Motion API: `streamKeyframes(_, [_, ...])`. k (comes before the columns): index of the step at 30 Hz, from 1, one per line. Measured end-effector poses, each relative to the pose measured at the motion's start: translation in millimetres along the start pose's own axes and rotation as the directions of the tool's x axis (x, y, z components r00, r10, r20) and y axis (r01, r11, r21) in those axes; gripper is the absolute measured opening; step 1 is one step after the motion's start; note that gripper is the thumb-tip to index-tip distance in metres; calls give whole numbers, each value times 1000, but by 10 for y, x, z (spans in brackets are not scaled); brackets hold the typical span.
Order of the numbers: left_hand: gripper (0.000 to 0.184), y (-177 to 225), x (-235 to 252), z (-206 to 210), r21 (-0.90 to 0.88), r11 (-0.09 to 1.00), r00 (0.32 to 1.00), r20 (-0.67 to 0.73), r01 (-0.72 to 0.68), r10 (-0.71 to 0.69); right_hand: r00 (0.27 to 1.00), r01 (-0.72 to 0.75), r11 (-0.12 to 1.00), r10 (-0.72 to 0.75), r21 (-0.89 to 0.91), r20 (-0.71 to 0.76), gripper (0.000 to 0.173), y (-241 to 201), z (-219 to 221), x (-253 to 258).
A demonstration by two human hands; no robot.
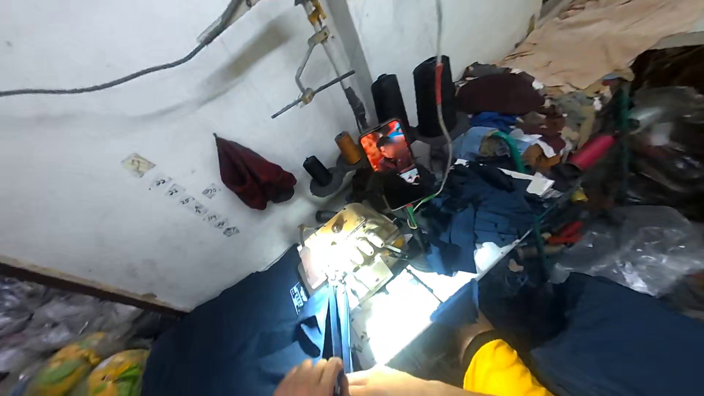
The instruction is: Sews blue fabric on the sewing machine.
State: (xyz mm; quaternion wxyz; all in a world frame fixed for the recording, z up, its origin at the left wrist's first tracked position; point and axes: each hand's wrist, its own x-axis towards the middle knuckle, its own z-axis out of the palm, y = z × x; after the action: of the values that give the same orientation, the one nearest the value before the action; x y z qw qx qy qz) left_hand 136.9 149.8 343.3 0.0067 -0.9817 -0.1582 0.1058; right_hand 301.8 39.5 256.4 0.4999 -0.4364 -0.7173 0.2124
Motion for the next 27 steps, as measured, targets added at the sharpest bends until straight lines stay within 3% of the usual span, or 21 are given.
streamKeyframes(2, [63,-159,20,144,-36,999,1000,25,1,0,997,68,996,-67,-54,32,12,300,306,-37])
streamKeyframes(4, [60,-222,25,121,-19,1000,997,71,0,2,999,52,978,-53,-203,2,17,560,320,-106])
streamKeyframes(7, [48,-336,-66,-47,3,1000,1000,23,20,-20,984,-54,900,-27,-432,-178,20,843,175,-211])
streamKeyframes(10, [40,-537,-139,87,-130,991,993,-114,-35,20,972,-54,908,-48,-415,-230,22,921,73,-154])
streamKeyframes(15, [34,-501,-247,63,-273,958,982,-189,-82,30,955,-2,925,-111,-379,-277,24,882,95,249])
streamKeyframes(18, [34,-447,-229,-9,-407,897,970,-226,-175,87,989,61,985,-82,-159,-125,41,982,99,289])
streamKeyframes(19, [36,-462,-195,-17,-434,880,969,-223,-195,105,992,71,994,-79,-79,-99,38,1017,95,231])
streamKeyframes(21, [42,-527,-105,-79,-345,929,985,-150,-132,85,992,42,999,-40,17,-121,28,1060,70,9])
streamKeyframes(23, [45,-727,28,-81,-54,997,996,-72,-59,55,986,-62,997,70,53,-154,27,1105,60,-245])
streamKeyframes(24, [42,-926,105,51,68,993,984,-145,-99,108,978,-98,993,108,67,-177,28,1172,97,-338])
streamKeyframes(27, [37,-1266,357,155,137,981,946,-278,-136,169,952,-196,978,208,73,-227,30,1334,169,-304])
